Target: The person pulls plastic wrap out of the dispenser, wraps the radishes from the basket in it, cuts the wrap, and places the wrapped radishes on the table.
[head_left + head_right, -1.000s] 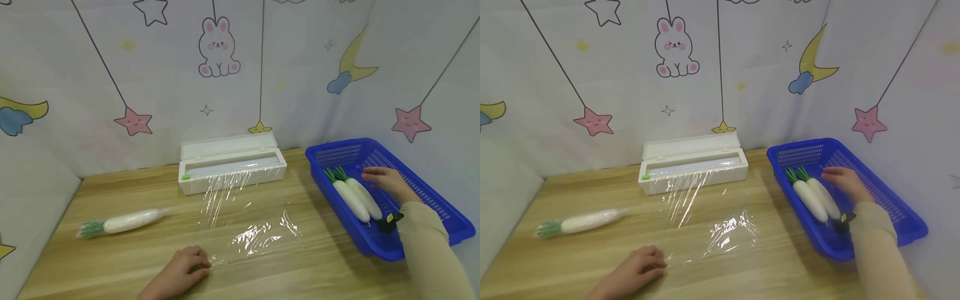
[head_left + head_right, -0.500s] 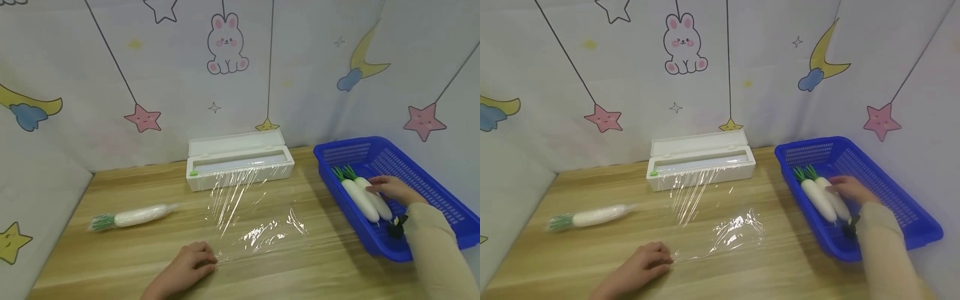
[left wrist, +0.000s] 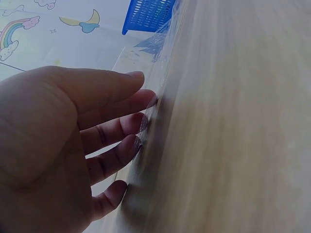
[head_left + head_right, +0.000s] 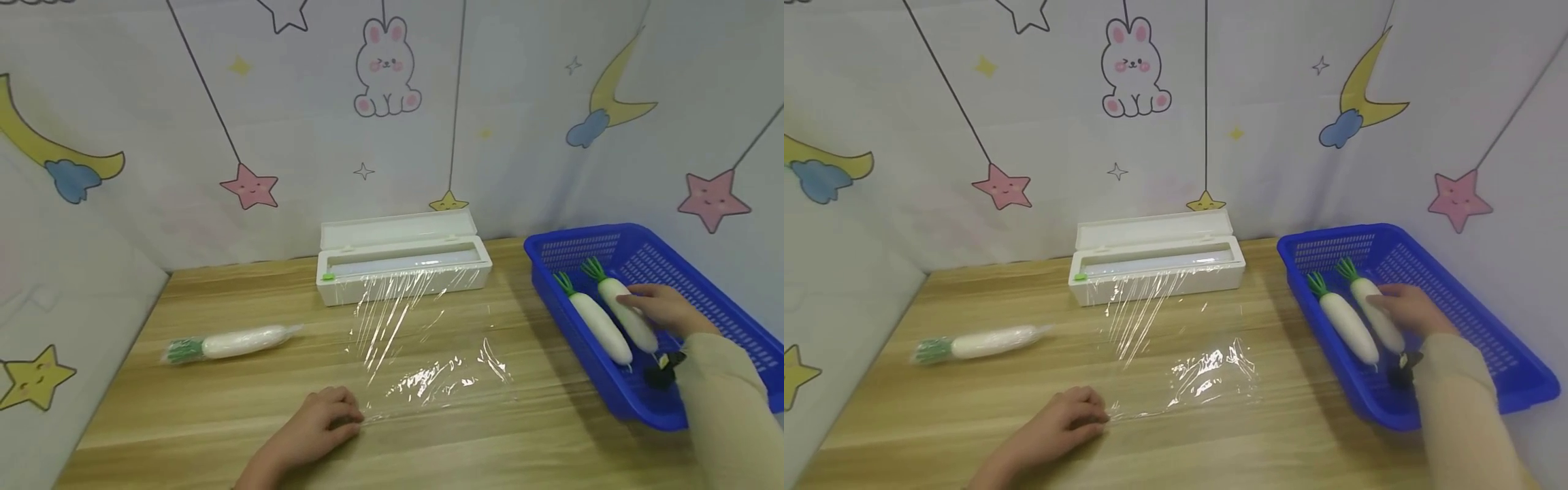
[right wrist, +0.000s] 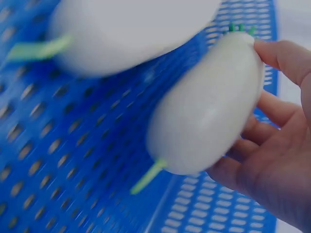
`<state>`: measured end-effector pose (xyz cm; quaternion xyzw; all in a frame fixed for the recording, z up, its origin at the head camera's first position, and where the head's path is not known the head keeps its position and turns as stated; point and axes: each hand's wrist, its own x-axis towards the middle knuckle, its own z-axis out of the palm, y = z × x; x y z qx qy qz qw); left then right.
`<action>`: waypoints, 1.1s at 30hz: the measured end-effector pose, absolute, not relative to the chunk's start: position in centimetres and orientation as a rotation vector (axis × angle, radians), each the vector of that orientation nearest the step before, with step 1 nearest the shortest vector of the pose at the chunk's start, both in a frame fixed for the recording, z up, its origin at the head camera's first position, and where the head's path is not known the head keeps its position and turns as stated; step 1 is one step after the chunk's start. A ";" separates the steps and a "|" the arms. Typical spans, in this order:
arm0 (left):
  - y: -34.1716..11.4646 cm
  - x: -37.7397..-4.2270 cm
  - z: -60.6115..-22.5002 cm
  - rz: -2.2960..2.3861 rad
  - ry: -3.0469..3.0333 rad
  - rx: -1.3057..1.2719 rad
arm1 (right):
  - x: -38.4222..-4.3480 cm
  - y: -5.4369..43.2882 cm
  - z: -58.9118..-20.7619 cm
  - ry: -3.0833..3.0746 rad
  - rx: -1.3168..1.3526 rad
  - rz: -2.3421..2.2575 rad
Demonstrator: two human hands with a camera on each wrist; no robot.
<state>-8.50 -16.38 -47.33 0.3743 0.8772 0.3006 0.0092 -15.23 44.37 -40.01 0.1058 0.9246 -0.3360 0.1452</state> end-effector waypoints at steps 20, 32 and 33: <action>-17.1 -8.3 -47.1 0.940 2.745 1.102 | -16.4 32.1 -27.2 2.994 0.011 -1.203; -16.7 -8.3 -47.3 0.920 2.729 1.162 | -14.5 21.5 -29.9 2.743 -0.505 -1.466; -16.6 -8.3 -47.3 0.915 2.727 1.163 | -14.4 20.8 -30.6 2.713 -0.540 -1.455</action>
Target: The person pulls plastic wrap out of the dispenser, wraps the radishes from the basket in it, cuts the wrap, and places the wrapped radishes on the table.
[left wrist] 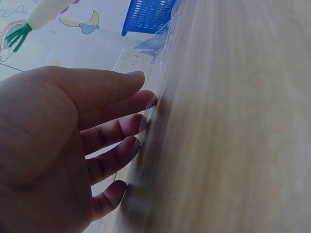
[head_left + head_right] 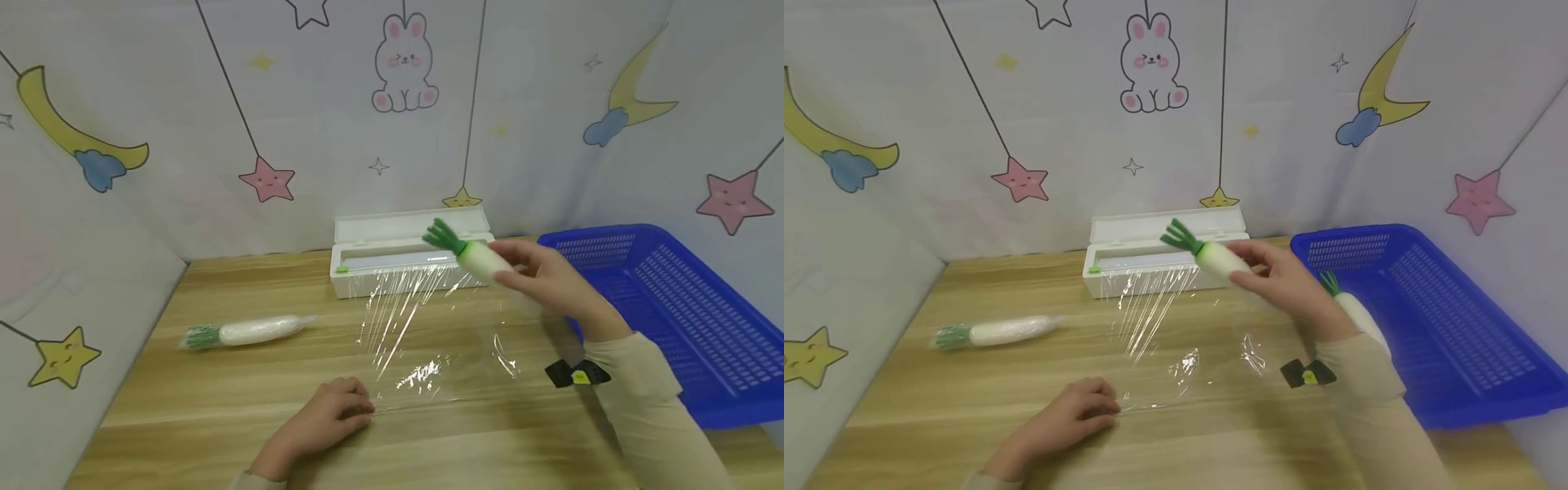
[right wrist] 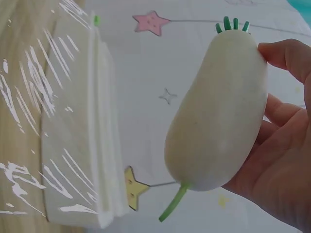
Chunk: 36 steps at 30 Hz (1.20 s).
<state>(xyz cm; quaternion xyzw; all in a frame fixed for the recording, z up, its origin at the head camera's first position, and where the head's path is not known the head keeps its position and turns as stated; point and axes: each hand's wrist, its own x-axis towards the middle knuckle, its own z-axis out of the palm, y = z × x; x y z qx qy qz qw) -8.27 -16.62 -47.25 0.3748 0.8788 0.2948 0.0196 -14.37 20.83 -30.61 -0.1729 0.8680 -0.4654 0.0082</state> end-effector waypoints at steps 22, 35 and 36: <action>-16.4 -8.4 -47.4 0.917 2.702 1.163 | -13.9 14.1 -42.9 2.659 -1.082 -0.984; -16.7 -8.4 -47.1 0.909 2.699 1.126 | -13.5 12.8 -44.5 2.822 -1.203 -0.737; -16.7 -8.5 -47.2 0.908 2.701 1.124 | -13.4 12.8 -44.5 2.823 -1.201 -0.732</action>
